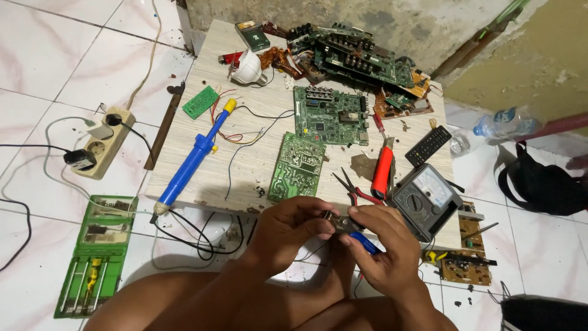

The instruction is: Stripping the insulation from the ends of several electrical wires using pliers.

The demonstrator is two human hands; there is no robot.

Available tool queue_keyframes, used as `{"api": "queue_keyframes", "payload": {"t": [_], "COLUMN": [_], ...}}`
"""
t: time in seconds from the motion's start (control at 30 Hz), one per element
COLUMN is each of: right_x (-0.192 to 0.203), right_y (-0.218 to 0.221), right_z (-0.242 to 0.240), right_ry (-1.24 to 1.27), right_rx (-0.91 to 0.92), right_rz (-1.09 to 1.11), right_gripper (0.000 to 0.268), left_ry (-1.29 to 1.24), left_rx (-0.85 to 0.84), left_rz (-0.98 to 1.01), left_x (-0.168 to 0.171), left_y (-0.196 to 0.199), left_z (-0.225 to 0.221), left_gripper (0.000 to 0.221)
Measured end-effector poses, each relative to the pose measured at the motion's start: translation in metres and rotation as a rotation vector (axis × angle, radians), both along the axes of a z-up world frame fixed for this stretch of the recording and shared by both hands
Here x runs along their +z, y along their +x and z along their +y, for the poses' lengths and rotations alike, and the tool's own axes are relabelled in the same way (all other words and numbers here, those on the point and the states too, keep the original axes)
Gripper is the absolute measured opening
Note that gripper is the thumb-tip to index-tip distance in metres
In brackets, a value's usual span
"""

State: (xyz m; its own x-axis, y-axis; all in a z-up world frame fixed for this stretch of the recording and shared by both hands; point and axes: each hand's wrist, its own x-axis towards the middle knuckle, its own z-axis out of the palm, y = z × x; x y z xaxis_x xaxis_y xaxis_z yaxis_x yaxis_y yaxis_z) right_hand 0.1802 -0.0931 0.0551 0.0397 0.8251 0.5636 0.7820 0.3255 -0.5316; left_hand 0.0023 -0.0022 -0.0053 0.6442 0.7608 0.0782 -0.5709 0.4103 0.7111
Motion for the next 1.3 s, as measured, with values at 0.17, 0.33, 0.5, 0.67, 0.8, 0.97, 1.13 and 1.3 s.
{"api": "queue_keyframes", "payload": {"t": [0.17,0.33,0.5,0.67,0.8,0.97,1.13,1.3], "right_x": [0.002,0.006,0.002,0.001,0.003,0.001,-0.004,-0.003], "right_y": [-0.002,-0.006,-0.003,0.000,-0.004,-0.004,-0.003,-0.005], "right_z": [0.000,-0.003,-0.004,0.000,0.002,0.002,-0.001,-0.001], "right_ry": [-0.016,-0.060,-0.069,-0.046,-0.014,-0.004,-0.112,-0.130], "right_rx": [-0.012,-0.033,-0.047,-0.035,-0.025,-0.011,0.007,0.048], "right_rz": [-0.035,-0.008,0.135,0.069,0.026,-0.009,0.142,0.184], "right_gripper": [0.038,0.032,0.036,0.041,0.043,0.042,0.038,0.035], "left_ry": [0.025,0.061,0.020,0.035,0.025,-0.008,-0.021,0.080], "left_rx": [0.017,0.066,-0.002,0.014,0.018,0.019,-0.010,-0.041], "left_rz": [0.019,0.024,-0.043,0.001,-0.015,-0.005,0.002,-0.036], "left_x": [-0.001,-0.004,0.002,0.004,0.000,-0.004,0.000,0.006], "left_y": [-0.001,0.002,0.001,0.001,0.002,0.003,0.000,-0.004], "left_z": [-0.001,-0.001,-0.001,0.001,0.003,0.000,-0.001,-0.002], "left_gripper": [0.030,0.030,0.034,0.029,0.029,0.029,0.029,0.033]}}
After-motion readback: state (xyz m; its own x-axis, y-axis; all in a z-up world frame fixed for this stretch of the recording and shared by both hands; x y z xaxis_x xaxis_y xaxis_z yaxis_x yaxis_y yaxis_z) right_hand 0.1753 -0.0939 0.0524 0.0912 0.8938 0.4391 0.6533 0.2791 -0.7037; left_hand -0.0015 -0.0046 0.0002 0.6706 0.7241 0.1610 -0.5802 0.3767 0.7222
